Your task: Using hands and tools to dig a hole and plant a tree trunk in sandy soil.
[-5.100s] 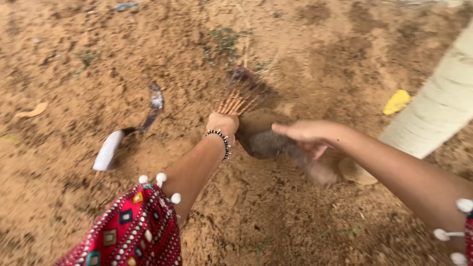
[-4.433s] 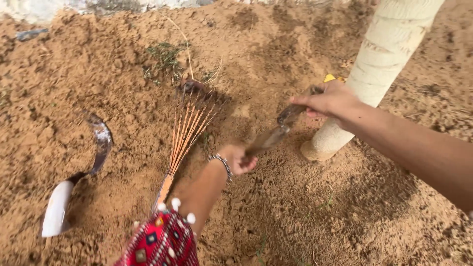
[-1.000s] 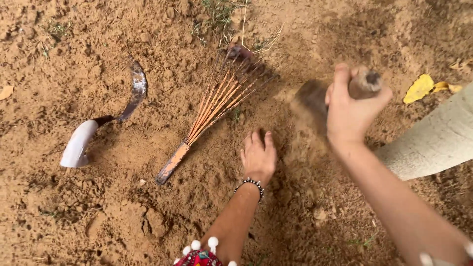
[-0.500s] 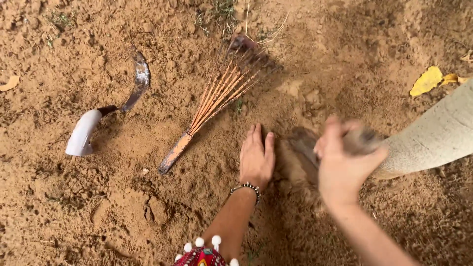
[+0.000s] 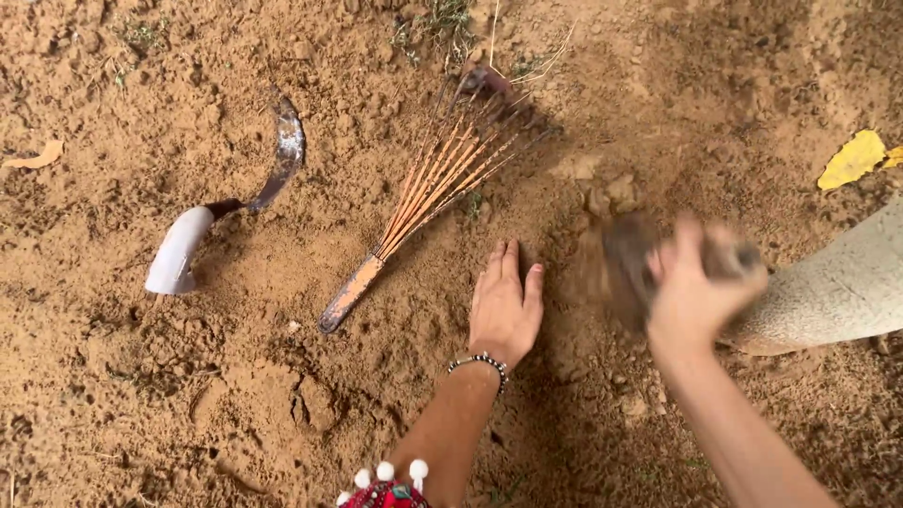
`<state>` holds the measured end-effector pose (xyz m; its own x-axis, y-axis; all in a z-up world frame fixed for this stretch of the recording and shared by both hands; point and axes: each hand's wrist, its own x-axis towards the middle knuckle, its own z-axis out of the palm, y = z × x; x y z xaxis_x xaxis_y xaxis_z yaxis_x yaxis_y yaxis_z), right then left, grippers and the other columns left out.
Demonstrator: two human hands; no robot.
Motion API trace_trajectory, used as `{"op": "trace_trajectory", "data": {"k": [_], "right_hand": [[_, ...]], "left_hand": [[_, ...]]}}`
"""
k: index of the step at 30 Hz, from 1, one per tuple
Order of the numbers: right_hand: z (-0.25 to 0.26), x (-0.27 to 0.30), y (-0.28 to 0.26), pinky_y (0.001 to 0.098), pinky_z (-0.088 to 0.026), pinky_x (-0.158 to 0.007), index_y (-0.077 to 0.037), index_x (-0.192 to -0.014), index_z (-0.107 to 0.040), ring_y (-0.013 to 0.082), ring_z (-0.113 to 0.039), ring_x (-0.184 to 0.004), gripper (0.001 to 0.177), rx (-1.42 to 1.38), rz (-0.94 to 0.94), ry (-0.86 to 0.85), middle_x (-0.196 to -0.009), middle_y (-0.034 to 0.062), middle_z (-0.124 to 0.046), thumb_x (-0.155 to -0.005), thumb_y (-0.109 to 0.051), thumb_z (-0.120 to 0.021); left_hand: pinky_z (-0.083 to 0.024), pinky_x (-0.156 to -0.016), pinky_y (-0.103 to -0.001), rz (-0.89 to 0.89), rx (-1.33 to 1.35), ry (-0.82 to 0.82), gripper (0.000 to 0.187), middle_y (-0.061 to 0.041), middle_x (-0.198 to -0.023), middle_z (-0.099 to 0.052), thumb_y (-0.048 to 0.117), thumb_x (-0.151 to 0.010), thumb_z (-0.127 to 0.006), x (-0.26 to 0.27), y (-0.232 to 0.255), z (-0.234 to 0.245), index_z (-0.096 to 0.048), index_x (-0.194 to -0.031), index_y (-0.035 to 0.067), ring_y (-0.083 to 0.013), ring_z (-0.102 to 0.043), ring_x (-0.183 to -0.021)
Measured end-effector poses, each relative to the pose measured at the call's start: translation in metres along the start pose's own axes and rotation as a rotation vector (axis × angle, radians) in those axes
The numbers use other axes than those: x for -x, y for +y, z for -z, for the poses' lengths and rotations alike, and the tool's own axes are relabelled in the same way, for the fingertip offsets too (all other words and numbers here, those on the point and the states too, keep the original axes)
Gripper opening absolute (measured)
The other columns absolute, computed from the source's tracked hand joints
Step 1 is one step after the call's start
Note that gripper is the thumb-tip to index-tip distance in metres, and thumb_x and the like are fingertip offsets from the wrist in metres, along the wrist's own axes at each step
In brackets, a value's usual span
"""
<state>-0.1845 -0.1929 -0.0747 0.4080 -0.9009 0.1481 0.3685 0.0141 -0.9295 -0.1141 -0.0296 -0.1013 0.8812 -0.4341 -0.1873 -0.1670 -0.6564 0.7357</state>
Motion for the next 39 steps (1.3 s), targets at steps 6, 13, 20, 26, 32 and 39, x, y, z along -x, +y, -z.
{"op": "trace_trajectory", "data": {"k": [6, 13, 20, 26, 32, 39], "right_hand": [[0.042, -0.012, -0.045, 0.0266, -0.043, -0.044, -0.003, -0.117, -0.037, 0.0117, -0.050, -0.055, 0.036, -0.216, 0.093, -0.377, -0.081, 0.0050, -0.057, -0.104, -0.006, -0.071], [-0.046, -0.048, -0.042, 0.0246, -0.048, -0.043, -0.003, -0.127, -0.034, 0.0096, -0.054, -0.052, 0.045, -0.033, 0.055, 0.038, -0.085, 0.0027, -0.062, -0.101, -0.012, -0.070], [0.055, -0.036, -0.020, 0.0276, -0.035, -0.040, -0.003, -0.107, -0.042, 0.0109, -0.040, -0.047, 0.028, -0.100, -0.020, 0.031, -0.068, 0.0026, -0.049, -0.094, -0.002, -0.067], [0.065, -0.029, -0.069, 0.0278, -0.034, -0.040, 0.002, -0.089, -0.035, 0.0121, -0.038, -0.043, 0.026, 0.205, 0.033, -0.435, -0.057, 0.0047, -0.042, -0.101, -0.004, -0.057], [0.001, -0.069, -0.037, 0.0268, -0.044, -0.044, -0.003, -0.127, -0.029, 0.0102, -0.047, -0.053, 0.042, 0.064, 0.092, -0.104, -0.080, 0.0022, -0.055, -0.108, -0.013, -0.065], [0.027, -0.053, -0.005, 0.0255, -0.036, -0.042, -0.001, -0.091, -0.050, 0.0100, -0.040, -0.048, 0.020, 0.079, 0.039, -0.201, -0.065, 0.0025, -0.048, -0.104, -0.009, -0.062]], "left_hand": [[-0.011, -0.124, -0.039, 0.032, 0.008, 0.034, 0.067, -0.011, -0.165, -0.021, 0.045, -0.102, -0.032, 0.004, 0.010, 0.000, -0.024, -0.155, 0.006, -0.0233, -0.019, -0.152], [-0.010, -0.125, -0.042, 0.100, 0.000, 0.006, 0.069, -0.013, -0.165, -0.020, 0.047, -0.101, -0.034, -0.005, 0.024, -0.002, -0.024, -0.155, 0.005, -0.0243, -0.017, -0.153], [-0.010, -0.123, -0.044, 0.085, 0.062, 0.014, 0.067, -0.012, -0.165, -0.020, 0.046, -0.101, -0.033, 0.000, 0.020, -0.001, -0.026, -0.154, 0.006, -0.0250, -0.016, -0.153], [-0.012, -0.124, -0.045, 0.086, 0.073, 0.020, 0.066, -0.011, -0.164, -0.024, 0.047, -0.101, -0.030, 0.005, 0.016, 0.003, -0.029, -0.154, 0.008, -0.0257, -0.021, -0.152], [-0.013, -0.124, -0.045, 0.083, 0.058, 0.029, 0.066, -0.013, -0.163, -0.025, 0.048, -0.102, -0.028, -0.004, 0.024, 0.001, -0.031, -0.153, 0.006, -0.0255, -0.022, -0.152], [-0.012, -0.123, -0.045, 0.067, 0.059, 0.020, 0.068, -0.014, -0.163, -0.022, 0.048, -0.101, -0.026, -0.005, 0.022, -0.005, -0.028, -0.154, 0.006, -0.0267, -0.019, -0.152]]}}
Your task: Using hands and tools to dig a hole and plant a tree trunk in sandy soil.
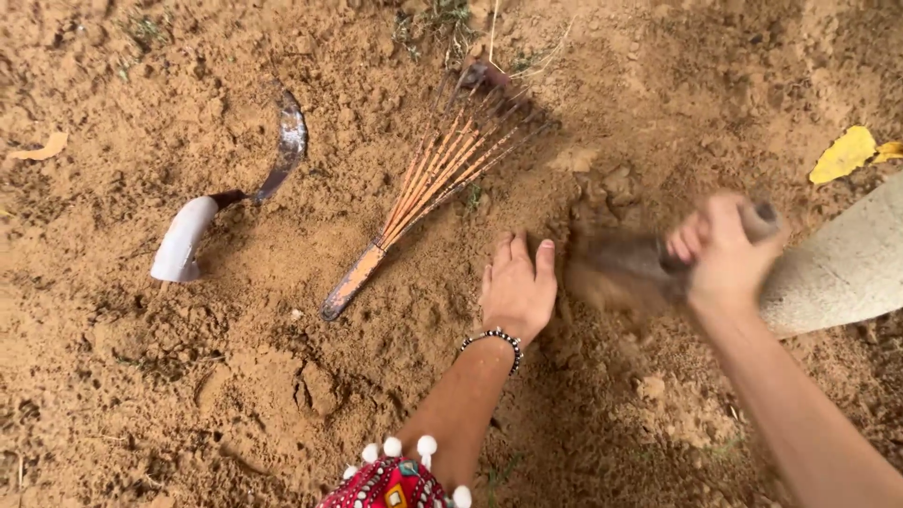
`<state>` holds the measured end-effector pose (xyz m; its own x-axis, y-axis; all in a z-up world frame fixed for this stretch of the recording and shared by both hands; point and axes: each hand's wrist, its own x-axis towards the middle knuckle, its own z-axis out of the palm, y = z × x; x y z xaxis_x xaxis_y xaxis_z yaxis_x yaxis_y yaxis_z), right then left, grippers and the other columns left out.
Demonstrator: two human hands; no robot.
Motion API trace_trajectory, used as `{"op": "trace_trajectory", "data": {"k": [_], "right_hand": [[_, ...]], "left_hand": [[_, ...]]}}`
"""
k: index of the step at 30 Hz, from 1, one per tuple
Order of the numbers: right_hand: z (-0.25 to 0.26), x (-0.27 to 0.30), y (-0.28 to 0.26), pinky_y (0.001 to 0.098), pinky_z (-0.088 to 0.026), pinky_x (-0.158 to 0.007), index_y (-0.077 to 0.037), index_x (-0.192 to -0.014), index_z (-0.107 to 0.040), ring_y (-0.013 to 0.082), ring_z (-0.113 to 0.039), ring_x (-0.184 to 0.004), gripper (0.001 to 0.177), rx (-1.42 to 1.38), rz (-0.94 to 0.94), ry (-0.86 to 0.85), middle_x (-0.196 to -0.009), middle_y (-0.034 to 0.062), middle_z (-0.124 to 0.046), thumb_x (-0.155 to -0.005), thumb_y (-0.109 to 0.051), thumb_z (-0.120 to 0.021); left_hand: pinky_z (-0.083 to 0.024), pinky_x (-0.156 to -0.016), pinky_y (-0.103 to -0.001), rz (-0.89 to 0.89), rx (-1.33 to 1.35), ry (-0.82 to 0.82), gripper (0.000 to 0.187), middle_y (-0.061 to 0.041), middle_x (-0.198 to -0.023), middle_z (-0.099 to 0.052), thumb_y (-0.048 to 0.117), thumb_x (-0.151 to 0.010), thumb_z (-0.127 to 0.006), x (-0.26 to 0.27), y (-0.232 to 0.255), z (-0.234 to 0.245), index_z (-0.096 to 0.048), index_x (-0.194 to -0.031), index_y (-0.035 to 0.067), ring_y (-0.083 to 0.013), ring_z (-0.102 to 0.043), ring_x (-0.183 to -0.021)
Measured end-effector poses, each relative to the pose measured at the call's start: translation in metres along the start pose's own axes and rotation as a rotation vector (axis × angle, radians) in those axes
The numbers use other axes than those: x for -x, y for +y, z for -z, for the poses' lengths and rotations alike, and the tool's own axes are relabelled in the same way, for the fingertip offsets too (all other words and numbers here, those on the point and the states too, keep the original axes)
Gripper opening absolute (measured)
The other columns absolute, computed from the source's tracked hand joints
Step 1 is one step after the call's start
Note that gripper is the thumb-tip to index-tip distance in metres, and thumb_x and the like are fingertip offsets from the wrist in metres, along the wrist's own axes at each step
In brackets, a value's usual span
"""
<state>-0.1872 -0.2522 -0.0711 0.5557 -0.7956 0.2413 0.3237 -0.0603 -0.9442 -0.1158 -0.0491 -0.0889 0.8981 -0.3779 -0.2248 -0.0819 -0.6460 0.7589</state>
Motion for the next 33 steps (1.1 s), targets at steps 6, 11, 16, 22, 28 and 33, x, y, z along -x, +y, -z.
{"op": "trace_trajectory", "data": {"k": [6, 11, 16, 22, 28, 33], "right_hand": [[0.005, 0.025, -0.080, 0.0247, -0.027, -0.033, -0.005, -0.063, -0.045, 0.0104, -0.034, -0.035, 0.031, 0.173, -0.063, -0.448, -0.051, 0.0045, -0.043, -0.093, -0.005, -0.054], [-0.027, -0.020, -0.074, 0.0274, -0.039, -0.038, -0.006, -0.087, -0.053, 0.0109, -0.041, -0.043, 0.012, 0.150, 0.081, -0.239, -0.061, 0.0021, -0.049, -0.098, -0.007, -0.058], [-0.038, -0.044, -0.012, 0.0294, -0.052, -0.050, -0.005, -0.102, -0.046, 0.0111, -0.051, -0.054, 0.022, -0.215, 0.078, 0.089, -0.071, 0.0024, -0.055, -0.101, -0.003, -0.068], [0.007, 0.011, -0.016, 0.0279, -0.038, -0.046, -0.006, -0.072, -0.044, 0.0123, -0.042, -0.050, 0.030, -0.048, 0.097, 0.108, -0.063, 0.0010, -0.047, -0.096, -0.004, -0.060], [0.018, 0.022, -0.079, 0.0260, -0.033, -0.039, -0.008, -0.065, -0.043, 0.0097, -0.036, -0.041, 0.032, 0.162, -0.117, -0.167, -0.055, 0.0006, -0.041, -0.093, -0.009, -0.057], [-0.020, -0.002, -0.084, 0.0290, -0.030, -0.038, -0.006, -0.065, -0.045, 0.0136, -0.036, -0.041, 0.032, 0.207, 0.128, -0.156, -0.056, 0.0040, -0.043, -0.095, -0.007, -0.054]], "left_hand": [[-0.015, -0.124, -0.045, -0.024, -0.006, -0.044, 0.068, -0.017, -0.163, -0.026, 0.048, -0.102, -0.026, 0.001, -0.006, 0.010, -0.031, -0.152, 0.002, -0.0288, -0.023, -0.152], [-0.017, -0.124, -0.044, -0.011, 0.001, -0.050, 0.067, -0.016, -0.162, -0.027, 0.047, -0.101, -0.028, 0.000, 0.003, 0.013, -0.032, -0.152, 0.003, -0.0293, -0.025, -0.150], [-0.016, -0.123, -0.044, -0.002, -0.001, -0.036, 0.067, -0.016, -0.161, -0.027, 0.047, -0.102, -0.029, 0.000, 0.010, 0.014, -0.030, -0.152, 0.004, -0.0292, -0.024, -0.151], [-0.014, -0.123, -0.043, -0.003, 0.015, -0.026, 0.067, -0.015, -0.163, -0.022, 0.047, -0.101, -0.030, 0.000, 0.003, 0.004, -0.028, -0.153, 0.005, -0.0284, -0.023, -0.151], [-0.013, -0.125, -0.045, 0.012, -0.006, -0.020, 0.067, -0.014, -0.163, -0.026, 0.047, -0.101, -0.031, 0.003, 0.003, 0.004, -0.030, -0.153, 0.005, -0.0273, -0.023, -0.151], [-0.010, -0.124, -0.046, -0.012, -0.015, -0.008, 0.066, -0.016, -0.162, -0.025, 0.047, -0.102, -0.032, -0.001, 0.006, 0.000, -0.030, -0.152, 0.003, -0.0268, -0.017, -0.154]]}}
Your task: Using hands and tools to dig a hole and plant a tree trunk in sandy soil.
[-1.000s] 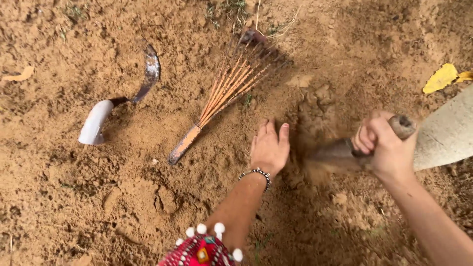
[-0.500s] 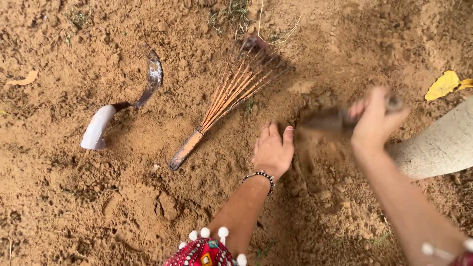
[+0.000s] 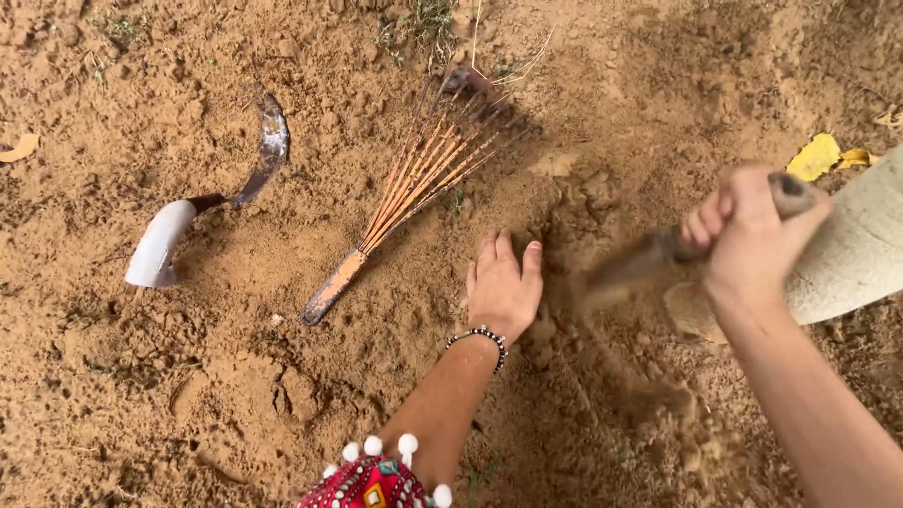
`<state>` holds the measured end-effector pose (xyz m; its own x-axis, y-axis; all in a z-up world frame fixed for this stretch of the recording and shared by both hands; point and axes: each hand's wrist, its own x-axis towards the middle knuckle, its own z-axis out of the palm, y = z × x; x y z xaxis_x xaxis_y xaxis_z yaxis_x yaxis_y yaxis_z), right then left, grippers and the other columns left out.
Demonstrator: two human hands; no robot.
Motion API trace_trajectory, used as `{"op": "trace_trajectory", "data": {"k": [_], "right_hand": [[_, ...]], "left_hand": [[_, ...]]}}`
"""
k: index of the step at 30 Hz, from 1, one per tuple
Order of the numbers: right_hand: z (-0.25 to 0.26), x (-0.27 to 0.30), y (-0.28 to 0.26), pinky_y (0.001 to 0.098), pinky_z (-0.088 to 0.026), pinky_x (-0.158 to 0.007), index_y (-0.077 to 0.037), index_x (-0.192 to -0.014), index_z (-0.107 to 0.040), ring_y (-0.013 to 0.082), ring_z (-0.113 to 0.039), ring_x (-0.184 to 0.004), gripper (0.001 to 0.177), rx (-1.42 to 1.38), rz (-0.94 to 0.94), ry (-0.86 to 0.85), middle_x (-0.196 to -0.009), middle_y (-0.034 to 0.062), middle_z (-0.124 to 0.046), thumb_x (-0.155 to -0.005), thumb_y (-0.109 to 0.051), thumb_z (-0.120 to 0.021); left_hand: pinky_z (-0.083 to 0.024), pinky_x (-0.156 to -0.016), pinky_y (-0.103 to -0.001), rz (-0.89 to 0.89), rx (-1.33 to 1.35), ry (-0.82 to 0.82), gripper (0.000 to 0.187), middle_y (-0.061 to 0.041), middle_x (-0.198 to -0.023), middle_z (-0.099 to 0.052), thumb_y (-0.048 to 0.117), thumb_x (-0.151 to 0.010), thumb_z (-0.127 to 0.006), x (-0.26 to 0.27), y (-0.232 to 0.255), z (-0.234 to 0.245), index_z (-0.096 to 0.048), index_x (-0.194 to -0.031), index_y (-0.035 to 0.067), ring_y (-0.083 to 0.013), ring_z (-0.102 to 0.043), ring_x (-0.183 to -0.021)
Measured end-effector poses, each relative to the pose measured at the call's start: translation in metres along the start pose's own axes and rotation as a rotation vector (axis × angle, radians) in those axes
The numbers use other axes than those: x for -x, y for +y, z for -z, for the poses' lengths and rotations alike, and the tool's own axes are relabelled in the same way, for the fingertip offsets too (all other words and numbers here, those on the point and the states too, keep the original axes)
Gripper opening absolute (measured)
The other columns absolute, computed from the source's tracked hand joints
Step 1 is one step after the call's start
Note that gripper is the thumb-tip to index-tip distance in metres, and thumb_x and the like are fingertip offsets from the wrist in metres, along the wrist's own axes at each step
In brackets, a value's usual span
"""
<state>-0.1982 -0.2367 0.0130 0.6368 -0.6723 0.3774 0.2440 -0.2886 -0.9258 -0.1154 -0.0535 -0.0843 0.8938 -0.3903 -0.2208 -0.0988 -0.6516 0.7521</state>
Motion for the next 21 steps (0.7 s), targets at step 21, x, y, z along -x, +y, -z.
{"op": "trace_trajectory", "data": {"k": [21], "right_hand": [[0.001, -0.015, 0.005, 0.0266, -0.031, -0.040, -0.007, -0.068, -0.044, 0.0117, -0.036, -0.043, 0.031, -0.147, -0.059, -0.064, -0.057, 0.0025, -0.042, -0.095, -0.007, -0.057]], "left_hand": [[-0.011, -0.125, -0.046, 0.015, -0.009, -0.043, 0.066, -0.015, -0.162, -0.026, 0.045, -0.101, -0.034, 0.003, 0.011, 0.009, -0.029, -0.152, 0.003, -0.0269, -0.020, -0.153]]}}
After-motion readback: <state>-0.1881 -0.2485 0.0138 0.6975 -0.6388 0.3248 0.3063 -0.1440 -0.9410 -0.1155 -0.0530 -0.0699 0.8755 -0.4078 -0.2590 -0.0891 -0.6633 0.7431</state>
